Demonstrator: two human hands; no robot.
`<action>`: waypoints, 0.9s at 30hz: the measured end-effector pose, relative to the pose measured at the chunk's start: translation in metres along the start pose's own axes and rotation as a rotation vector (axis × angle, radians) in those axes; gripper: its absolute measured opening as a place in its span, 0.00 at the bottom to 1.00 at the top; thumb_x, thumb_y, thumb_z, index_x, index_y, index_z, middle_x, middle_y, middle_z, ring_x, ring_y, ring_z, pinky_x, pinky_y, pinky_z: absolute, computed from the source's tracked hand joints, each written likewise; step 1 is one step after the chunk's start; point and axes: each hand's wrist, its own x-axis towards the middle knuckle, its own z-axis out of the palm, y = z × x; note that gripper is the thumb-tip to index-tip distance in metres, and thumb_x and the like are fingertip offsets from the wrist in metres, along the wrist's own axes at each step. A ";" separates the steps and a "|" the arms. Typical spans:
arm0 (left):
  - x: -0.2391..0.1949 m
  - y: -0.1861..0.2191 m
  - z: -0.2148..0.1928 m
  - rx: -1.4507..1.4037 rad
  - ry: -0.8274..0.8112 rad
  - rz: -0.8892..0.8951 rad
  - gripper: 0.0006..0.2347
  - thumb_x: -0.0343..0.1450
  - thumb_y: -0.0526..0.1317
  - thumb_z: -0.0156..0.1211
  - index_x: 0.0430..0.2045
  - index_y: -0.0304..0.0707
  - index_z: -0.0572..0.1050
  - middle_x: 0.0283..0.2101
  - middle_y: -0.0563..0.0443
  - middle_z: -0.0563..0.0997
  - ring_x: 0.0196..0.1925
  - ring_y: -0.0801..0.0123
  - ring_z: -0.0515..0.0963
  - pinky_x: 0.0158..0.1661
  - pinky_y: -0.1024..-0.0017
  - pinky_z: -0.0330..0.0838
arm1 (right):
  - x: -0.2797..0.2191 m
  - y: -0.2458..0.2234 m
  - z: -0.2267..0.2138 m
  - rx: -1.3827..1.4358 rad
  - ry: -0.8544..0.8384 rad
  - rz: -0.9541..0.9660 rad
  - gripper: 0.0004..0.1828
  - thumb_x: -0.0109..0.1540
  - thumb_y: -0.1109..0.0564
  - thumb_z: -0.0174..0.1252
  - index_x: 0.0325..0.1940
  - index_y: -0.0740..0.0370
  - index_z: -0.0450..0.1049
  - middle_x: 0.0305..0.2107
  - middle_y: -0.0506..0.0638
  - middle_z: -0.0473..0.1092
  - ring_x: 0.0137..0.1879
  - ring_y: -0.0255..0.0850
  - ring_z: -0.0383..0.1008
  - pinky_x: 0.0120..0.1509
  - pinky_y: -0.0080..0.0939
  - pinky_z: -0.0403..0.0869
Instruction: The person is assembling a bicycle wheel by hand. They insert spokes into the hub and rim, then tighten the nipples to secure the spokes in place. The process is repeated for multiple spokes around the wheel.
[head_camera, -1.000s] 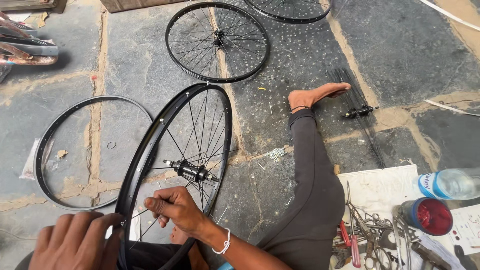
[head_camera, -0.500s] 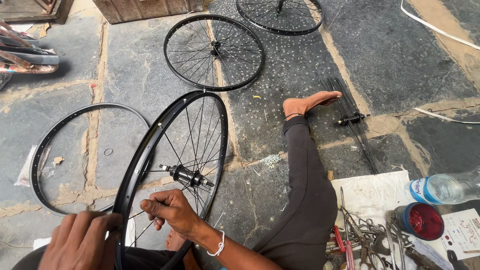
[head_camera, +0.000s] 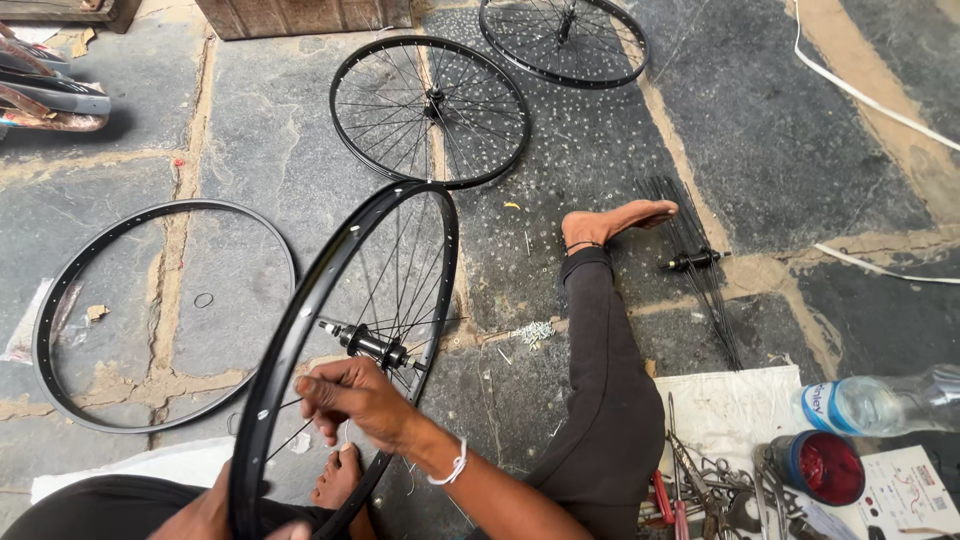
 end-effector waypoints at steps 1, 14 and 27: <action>-0.002 0.010 0.004 -0.067 0.047 0.009 0.46 0.56 0.54 0.81 0.66 0.36 0.61 0.46 0.35 0.82 0.48 0.51 0.85 0.50 0.56 0.79 | 0.002 -0.006 -0.007 -0.010 -0.010 0.036 0.22 0.67 0.40 0.60 0.34 0.61 0.77 0.21 0.48 0.71 0.22 0.30 0.71 0.24 0.29 0.72; 0.039 0.168 -0.012 -0.673 0.220 0.291 0.18 0.61 0.34 0.74 0.40 0.35 0.69 0.29 0.53 0.70 0.31 0.75 0.70 0.32 0.74 0.67 | -0.077 0.124 -0.328 -1.616 1.069 0.356 0.22 0.60 0.56 0.62 0.57 0.64 0.70 0.54 0.67 0.65 0.59 0.63 0.67 0.61 0.57 0.69; 0.016 0.188 -0.014 -0.619 0.271 0.201 0.12 0.63 0.38 0.71 0.32 0.35 0.71 0.21 0.52 0.70 0.23 0.72 0.68 0.24 0.69 0.63 | -0.079 0.117 -0.316 -1.600 1.183 0.467 0.13 0.59 0.64 0.60 0.47 0.66 0.70 0.46 0.62 0.71 0.56 0.57 0.71 0.56 0.55 0.74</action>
